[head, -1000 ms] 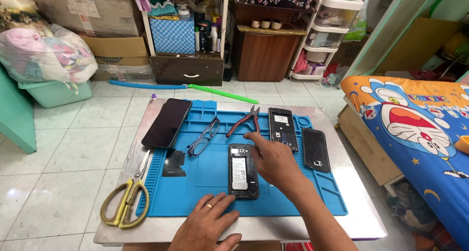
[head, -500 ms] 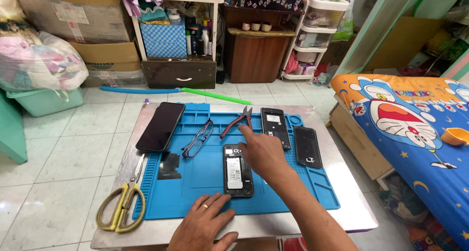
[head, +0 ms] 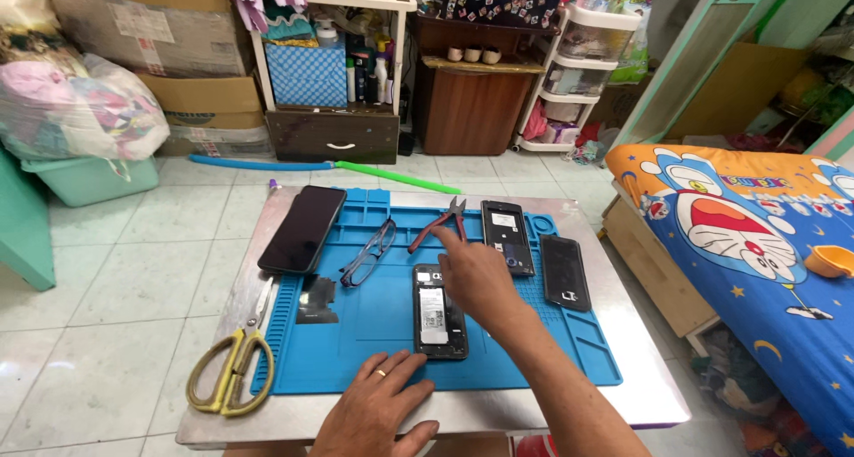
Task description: The person uses a small metal tool to pry and remove the back cover of a smartphone. They then lift the cover to reveal the internal components, including the battery and camera module, and continue to work on the device's interior.
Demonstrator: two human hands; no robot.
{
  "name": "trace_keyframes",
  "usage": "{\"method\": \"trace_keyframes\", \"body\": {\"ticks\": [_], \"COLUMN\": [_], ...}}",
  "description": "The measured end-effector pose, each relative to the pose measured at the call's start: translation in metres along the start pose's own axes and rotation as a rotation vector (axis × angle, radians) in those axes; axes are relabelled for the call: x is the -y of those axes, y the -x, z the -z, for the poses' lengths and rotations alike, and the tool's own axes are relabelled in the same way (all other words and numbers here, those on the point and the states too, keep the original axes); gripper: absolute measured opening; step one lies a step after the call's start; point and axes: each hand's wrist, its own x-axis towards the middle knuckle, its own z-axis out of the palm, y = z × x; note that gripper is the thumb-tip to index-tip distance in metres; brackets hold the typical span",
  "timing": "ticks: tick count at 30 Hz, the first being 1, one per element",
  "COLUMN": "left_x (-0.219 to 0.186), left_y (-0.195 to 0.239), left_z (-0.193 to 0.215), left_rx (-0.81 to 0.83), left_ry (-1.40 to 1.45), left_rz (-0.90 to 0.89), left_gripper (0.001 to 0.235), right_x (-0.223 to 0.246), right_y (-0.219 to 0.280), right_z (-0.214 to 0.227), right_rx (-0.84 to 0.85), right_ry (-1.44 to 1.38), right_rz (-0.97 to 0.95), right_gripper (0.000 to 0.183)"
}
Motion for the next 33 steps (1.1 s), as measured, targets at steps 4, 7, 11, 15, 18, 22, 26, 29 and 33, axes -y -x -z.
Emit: {"method": "trace_keyframes", "body": {"ticks": [4, 7, 11, 15, 18, 22, 26, 29, 33], "left_x": [0.003, 0.001, 0.002, 0.001, 0.001, -0.001, -0.004, -0.005, -0.004], "left_y": [0.001, 0.002, 0.000, 0.001, 0.001, 0.002, 0.002, 0.002, 0.003], "left_z": [-0.001, 0.002, 0.003, 0.002, 0.000, 0.002, 0.006, 0.004, 0.006], "left_rx": [-0.008, -0.037, 0.004, 0.021, -0.025, -0.012, -0.007, -0.001, -0.023], "left_ry": [0.016, 0.033, 0.034, 0.035, 0.017, 0.026, 0.037, 0.035, 0.032], "left_rz": [-0.021, -0.023, -0.025, -0.016, -0.042, -0.025, -0.006, 0.000, -0.022], "left_gripper": [0.044, 0.042, 0.045, 0.046, 0.044, 0.047, 0.046, 0.046, 0.047], "right_x": [0.009, 0.005, -0.007, 0.011, -0.006, -0.015, 0.006, 0.008, 0.015], "right_y": [-0.007, -0.002, 0.005, 0.012, 0.010, 0.010, 0.011, 0.013, 0.016], "right_z": [-0.009, -0.001, 0.014, 0.053, 0.033, 0.021, 0.049, 0.058, 0.070], "right_rx": [0.056, 0.028, 0.048, 0.234, 0.104, -0.073, 0.140, 0.176, 0.336], "right_ry": [0.136, 0.160, 0.148, -0.028, 0.116, 0.130, 0.004, -0.048, -0.239], "right_rz": [0.025, -0.093, -0.096, -0.126, -0.093, -0.058, -0.108, -0.146, -0.081], "right_gripper": [0.050, 0.039, 0.023, 0.042, 0.038, 0.016, 0.035, 0.035, 0.067]}}
